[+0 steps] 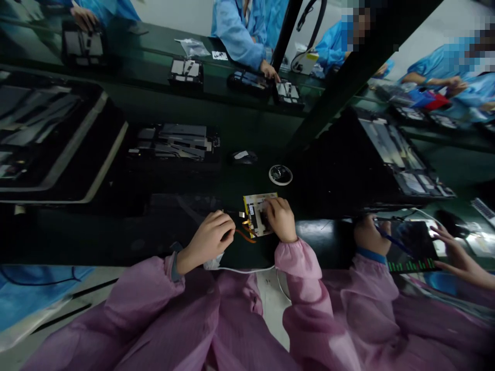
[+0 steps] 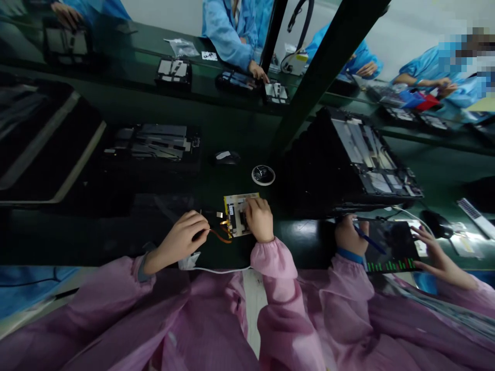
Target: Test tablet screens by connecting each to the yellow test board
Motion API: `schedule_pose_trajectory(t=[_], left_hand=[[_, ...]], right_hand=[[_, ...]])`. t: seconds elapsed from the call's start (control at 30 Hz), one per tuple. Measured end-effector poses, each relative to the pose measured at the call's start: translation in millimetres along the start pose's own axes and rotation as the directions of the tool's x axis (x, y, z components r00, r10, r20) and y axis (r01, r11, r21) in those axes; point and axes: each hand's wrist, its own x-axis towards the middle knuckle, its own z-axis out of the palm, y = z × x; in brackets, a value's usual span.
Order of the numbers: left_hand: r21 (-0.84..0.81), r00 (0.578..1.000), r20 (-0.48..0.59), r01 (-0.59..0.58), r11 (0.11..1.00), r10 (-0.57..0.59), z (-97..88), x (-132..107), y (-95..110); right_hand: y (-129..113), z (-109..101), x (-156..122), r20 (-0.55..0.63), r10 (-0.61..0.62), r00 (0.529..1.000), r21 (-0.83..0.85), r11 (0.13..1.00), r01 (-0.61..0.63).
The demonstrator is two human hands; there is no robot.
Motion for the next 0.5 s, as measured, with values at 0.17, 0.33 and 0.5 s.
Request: schedule_pose_trajectory(t=[0.17,0.33,0.5], left_hand=[[-0.047,0.999,-0.034,0.009,0.999,-0.011,2.2,0.1,0.8],[-0.150,0.997,-0.058,0.041,0.988,-0.051,-1.3,-3.1,0.5],[-0.295,0.990,-0.051,0.111,0.949,-0.131,-14.4,-13.5,5.3]], right_hand=[[6.8,11.3,-1.9,-0.002,-0.105,0.994,-0.119,0.987,0.104],[7.4,8.8,-3.6,0.013,-0.153,0.988,-0.165,0.974,0.153],[3.6,9.0,-4.5,0.049,-0.155,0.987,-0.245,0.956,0.163]])
